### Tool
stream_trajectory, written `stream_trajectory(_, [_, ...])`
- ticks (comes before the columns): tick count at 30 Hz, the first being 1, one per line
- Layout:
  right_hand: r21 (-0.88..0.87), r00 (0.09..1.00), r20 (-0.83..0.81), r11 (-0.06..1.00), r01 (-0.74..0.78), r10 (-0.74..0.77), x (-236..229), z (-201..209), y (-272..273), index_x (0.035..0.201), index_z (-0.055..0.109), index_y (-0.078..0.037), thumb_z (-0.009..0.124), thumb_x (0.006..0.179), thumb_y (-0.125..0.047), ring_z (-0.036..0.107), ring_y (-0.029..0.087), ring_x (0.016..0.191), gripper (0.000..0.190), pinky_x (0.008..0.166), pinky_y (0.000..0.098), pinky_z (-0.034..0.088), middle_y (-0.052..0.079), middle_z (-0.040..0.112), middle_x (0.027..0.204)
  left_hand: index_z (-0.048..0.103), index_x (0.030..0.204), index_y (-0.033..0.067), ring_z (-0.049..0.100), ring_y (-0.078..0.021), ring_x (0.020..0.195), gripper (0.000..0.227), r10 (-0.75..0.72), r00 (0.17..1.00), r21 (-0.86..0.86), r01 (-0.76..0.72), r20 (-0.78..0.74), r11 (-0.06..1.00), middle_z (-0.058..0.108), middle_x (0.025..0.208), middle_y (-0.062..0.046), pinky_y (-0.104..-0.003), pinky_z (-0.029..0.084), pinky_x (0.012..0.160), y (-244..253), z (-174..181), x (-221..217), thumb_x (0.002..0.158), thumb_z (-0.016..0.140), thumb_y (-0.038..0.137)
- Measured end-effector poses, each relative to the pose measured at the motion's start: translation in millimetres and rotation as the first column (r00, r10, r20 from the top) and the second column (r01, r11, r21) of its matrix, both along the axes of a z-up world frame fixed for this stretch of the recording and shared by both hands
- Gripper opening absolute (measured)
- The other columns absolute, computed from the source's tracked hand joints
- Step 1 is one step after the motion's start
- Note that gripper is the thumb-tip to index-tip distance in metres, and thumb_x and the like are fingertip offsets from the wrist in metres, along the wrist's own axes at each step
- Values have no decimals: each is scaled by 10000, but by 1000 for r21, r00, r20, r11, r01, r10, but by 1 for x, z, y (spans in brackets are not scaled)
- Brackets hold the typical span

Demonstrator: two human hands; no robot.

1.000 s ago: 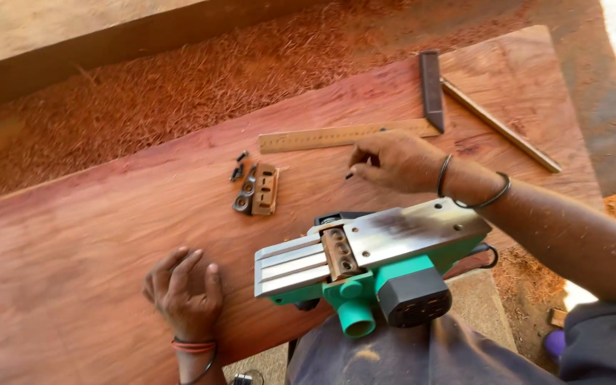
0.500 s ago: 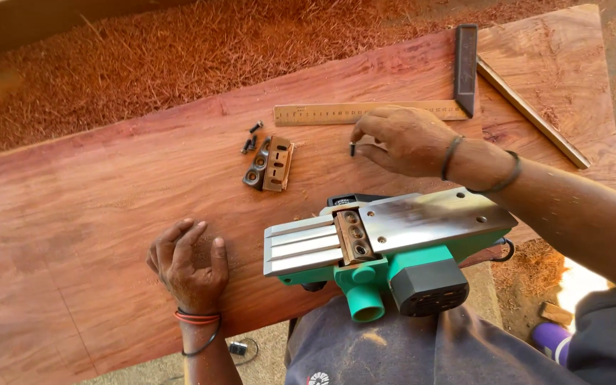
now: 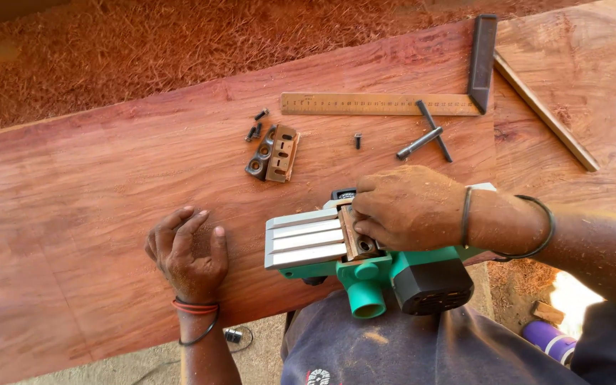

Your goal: Adjusting and replacing the blades of an electric wood planer using a T-handle wrench.

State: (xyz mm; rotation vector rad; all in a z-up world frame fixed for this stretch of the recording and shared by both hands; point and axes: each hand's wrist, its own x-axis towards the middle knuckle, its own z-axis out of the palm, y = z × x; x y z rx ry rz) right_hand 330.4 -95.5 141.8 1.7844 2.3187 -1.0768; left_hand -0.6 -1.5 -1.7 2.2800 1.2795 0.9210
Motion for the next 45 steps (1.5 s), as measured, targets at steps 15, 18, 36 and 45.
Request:
stream_trajectory(15, [-253, 956, -33, 928, 273, -290, -5, 2, 6, 775, 749, -74, 643, 768, -226, 697, 361, 842, 186, 766, 497, 553, 164, 720, 846, 742, 1148, 129, 590, -265, 1210, 262, 3, 1000, 11, -3, 2, 1000, 677, 1292, -46, -402, 380, 1145, -1, -15, -1, 912, 785, 234])
stream_trajectory(18, [-216, 972, 70, 948, 232, -222, -11, 4, 6, 784, 746, -63, 613, 843, -265, 679, 395, 849, 249, 772, 532, 537, 191, 705, 861, 750, 1142, 135, 598, -251, 1195, 274, 15, 1000, 30, -15, -1, 999, 686, 1267, -41, -387, 383, 1140, 2, -24, -7, 892, 799, 236])
stream_trajectory(36, [-53, 858, 165, 864, 500, -486, 75, 19, 1, 1009, 709, -117, 595, 953, -289, 693, 273, 908, 213, 772, 408, 592, 104, 731, 958, 712, 1150, 75, 603, -249, 1239, 240, 33, 988, -87, -20, 154, 996, 633, 1280, -121, -410, 493, 1116, -6, -12, -14, 960, 759, 214])
stream_trajectory(45, [44, 751, 289, 792, 609, -594, 118, -51, -41, 1030, 653, -73, 732, 861, -347, 676, 317, 899, 331, 785, 449, 530, 133, 701, 911, 688, 1107, 139, 635, -235, 1189, 276, -362, 892, 181, 322, 271, 929, 686, 1171, -16, -496, 419, 1170, -44, 108, 42, 921, 762, 329])
